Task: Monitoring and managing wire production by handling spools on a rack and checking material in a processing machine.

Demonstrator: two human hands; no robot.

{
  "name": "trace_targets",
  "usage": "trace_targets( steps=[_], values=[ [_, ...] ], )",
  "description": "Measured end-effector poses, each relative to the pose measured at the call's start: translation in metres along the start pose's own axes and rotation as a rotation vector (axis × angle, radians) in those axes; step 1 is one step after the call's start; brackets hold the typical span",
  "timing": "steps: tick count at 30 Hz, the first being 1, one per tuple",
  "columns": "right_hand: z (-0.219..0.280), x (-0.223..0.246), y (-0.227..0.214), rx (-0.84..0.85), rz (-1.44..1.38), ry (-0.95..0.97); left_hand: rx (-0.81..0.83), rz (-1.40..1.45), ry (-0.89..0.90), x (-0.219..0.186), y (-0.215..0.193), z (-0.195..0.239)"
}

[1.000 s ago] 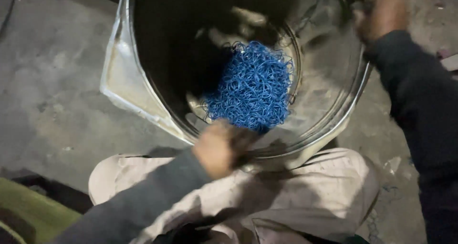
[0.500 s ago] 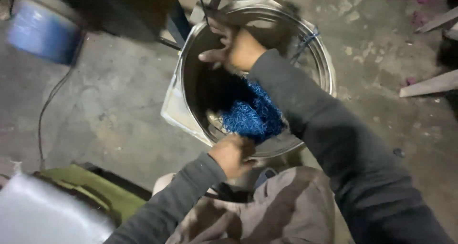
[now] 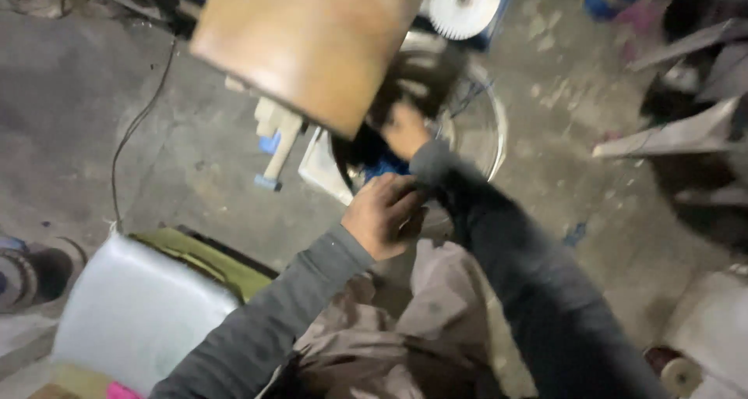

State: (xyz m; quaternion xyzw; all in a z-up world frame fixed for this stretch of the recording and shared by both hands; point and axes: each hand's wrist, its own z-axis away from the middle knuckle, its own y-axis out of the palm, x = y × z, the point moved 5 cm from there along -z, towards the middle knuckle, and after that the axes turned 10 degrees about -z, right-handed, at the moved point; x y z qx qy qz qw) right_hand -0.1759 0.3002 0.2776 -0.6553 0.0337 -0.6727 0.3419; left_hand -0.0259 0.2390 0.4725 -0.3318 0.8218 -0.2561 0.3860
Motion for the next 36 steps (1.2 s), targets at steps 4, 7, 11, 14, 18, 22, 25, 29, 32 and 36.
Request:
trace_targets(
  steps=[4,7,11,14,18,22,25,29,32,36],
  values=[
    [0.053,0.032,-0.023,0.115,-0.048,-0.188,0.0,-0.045,-0.064,-0.005,-0.003,-0.056],
    [0.08,0.055,-0.044,0.131,0.13,-0.367,0.122,-0.047,-0.129,0.021,0.019,-0.085],
    [0.138,0.082,-0.069,0.198,0.36,-0.74,0.545,-0.003,-0.423,0.024,0.036,-0.07],
    [0.083,0.028,-0.093,0.356,0.246,-0.264,0.631,0.115,-0.675,0.031,0.036,-0.071],
    [0.055,0.104,-0.178,0.412,-0.132,-0.416,0.445,0.181,-0.825,0.031,0.034,-0.082],
    [0.047,0.134,-0.22,0.254,-0.269,-0.287,0.254,0.182,-0.824,0.018,0.017,-0.071],
    [0.041,0.147,-0.239,0.171,-0.153,-0.303,0.133,0.147,-0.752,0.014,0.006,-0.071],
    [0.05,0.126,-0.25,0.173,-0.279,0.003,0.042,0.185,-0.687,0.0,0.001,-0.057],
    [0.058,0.133,-0.248,0.201,-0.371,0.031,0.022,0.228,-0.704,-0.008,-0.007,-0.055],
    [0.07,0.142,-0.256,0.24,-0.413,0.004,-0.042,0.212,-0.712,-0.029,-0.026,-0.066]
  ],
)
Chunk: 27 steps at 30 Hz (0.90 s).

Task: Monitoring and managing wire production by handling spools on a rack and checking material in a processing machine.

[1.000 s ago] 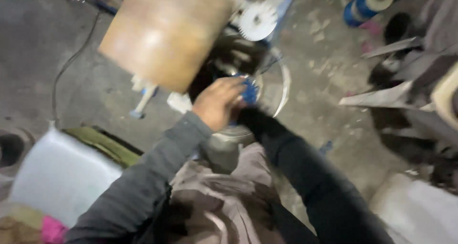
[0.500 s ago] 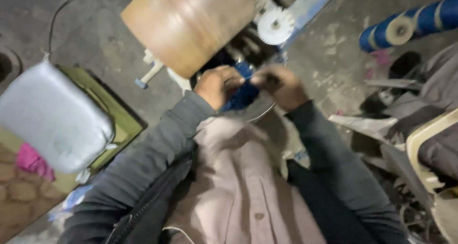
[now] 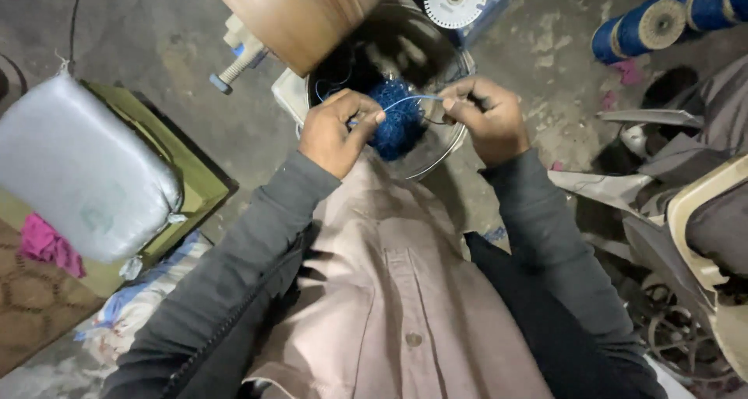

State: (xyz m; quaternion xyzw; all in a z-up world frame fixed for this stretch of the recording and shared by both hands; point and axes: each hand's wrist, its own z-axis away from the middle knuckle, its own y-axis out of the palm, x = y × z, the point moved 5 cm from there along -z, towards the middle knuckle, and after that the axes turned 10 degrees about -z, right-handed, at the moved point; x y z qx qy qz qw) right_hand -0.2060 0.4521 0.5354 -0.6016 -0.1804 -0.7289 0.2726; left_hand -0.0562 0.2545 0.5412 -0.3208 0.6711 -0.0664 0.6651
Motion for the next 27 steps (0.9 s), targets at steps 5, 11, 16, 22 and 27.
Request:
trace_targets(
  steps=[5,11,16,22,27],
  values=[
    [0.023,0.035,0.013,0.161,-0.071,0.002,-0.051,0.024,-0.011,-0.027,0.002,0.012],
    [0.039,0.043,0.007,0.253,0.042,-0.199,-0.051,-0.052,0.119,-0.053,0.015,0.018],
    [0.04,0.034,-0.003,0.238,0.12,-0.253,-0.019,-0.14,0.142,-0.062,0.013,0.021],
    [0.042,0.038,-0.003,0.241,0.138,-0.257,-0.023,-0.114,0.101,-0.062,0.013,0.019],
    [0.04,0.048,-0.001,0.246,0.147,-0.252,-0.036,-0.052,0.079,-0.07,0.007,0.009]
  ],
)
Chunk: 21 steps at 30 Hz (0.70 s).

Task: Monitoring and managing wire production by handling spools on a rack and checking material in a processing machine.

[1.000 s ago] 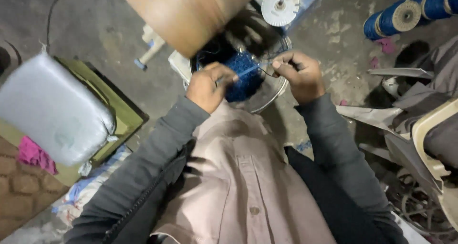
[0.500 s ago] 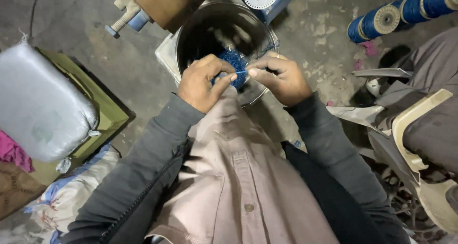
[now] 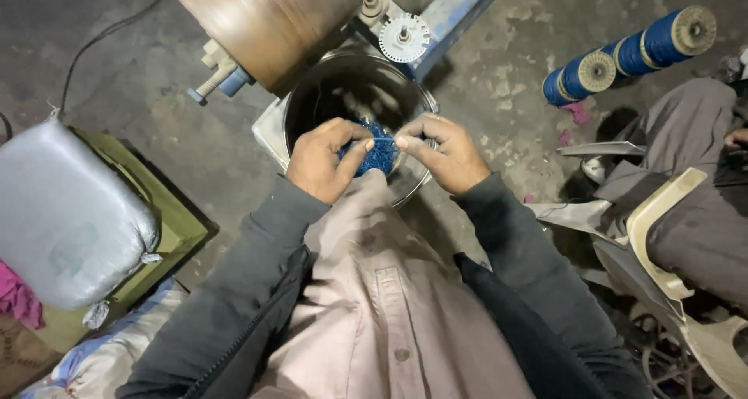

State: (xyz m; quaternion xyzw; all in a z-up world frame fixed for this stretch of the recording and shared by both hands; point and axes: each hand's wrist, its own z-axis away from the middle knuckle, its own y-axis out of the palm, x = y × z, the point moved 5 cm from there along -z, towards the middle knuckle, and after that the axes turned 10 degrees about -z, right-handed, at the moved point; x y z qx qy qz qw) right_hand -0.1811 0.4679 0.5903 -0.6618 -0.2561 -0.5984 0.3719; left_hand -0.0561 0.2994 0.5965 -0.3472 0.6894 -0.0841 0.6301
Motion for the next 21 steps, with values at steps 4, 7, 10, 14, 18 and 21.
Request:
trace_targets(
  steps=[4,7,10,14,18,21],
  values=[
    [-0.009,0.009,-0.006,-0.054,-0.025,-0.107,-0.041,0.042,0.082,-0.01,-0.01,-0.012],
    [-0.011,0.015,-0.009,-0.102,-0.025,-0.159,-0.11,0.075,0.153,-0.023,-0.02,-0.019],
    [-0.009,0.022,-0.013,-0.145,-0.024,-0.198,-0.154,0.104,0.193,-0.03,-0.023,-0.022],
    [-0.008,0.036,-0.014,-0.167,-0.026,-0.229,-0.168,0.142,0.233,-0.03,-0.025,-0.024],
    [-0.005,0.037,-0.014,-0.172,-0.04,-0.241,-0.204,0.193,0.213,-0.041,-0.029,-0.023],
    [-0.004,0.038,-0.014,-0.158,-0.039,-0.248,-0.208,0.159,0.203,-0.045,-0.03,-0.021]
  ],
)
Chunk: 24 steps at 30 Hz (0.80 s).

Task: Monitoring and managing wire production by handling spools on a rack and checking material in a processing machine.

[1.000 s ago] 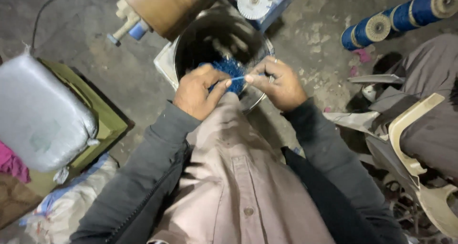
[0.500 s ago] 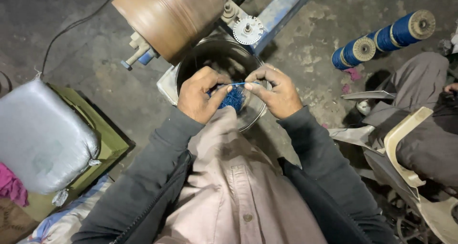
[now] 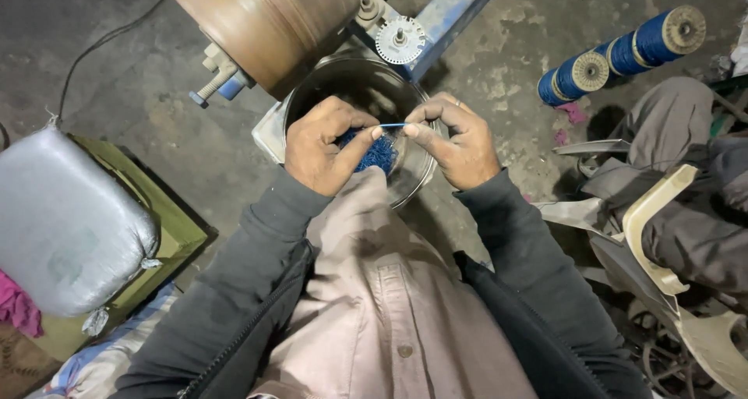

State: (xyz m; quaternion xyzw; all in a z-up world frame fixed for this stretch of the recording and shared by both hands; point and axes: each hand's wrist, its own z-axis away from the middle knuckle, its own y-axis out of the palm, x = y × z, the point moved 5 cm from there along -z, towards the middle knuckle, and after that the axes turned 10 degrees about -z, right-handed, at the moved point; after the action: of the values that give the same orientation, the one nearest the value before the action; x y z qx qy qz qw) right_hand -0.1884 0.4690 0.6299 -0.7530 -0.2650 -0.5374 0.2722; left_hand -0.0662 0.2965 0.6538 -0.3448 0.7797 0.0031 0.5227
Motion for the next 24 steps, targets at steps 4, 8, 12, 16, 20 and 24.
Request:
trace_targets(
  steps=[4,8,12,16,20,24],
  values=[
    [0.002,-0.002,0.0,0.008,0.029,0.024,-0.004,0.001,-0.015,0.001,0.0,0.004],
    [-0.004,-0.006,0.006,0.021,0.103,0.04,0.017,-0.208,0.054,0.027,0.01,0.01],
    [-0.017,-0.069,0.002,0.027,0.203,0.012,0.091,-0.409,0.136,0.052,0.019,0.018],
    [-0.02,-0.152,0.022,0.081,0.304,0.051,0.228,-0.494,0.025,0.074,0.027,0.053],
    [-0.031,-0.239,0.076,0.129,0.064,0.386,0.341,-0.521,-0.054,0.117,0.037,0.105],
    [-0.077,-0.24,0.112,0.241,0.373,0.524,0.362,-0.547,-0.079,0.124,0.035,0.124]
  ],
)
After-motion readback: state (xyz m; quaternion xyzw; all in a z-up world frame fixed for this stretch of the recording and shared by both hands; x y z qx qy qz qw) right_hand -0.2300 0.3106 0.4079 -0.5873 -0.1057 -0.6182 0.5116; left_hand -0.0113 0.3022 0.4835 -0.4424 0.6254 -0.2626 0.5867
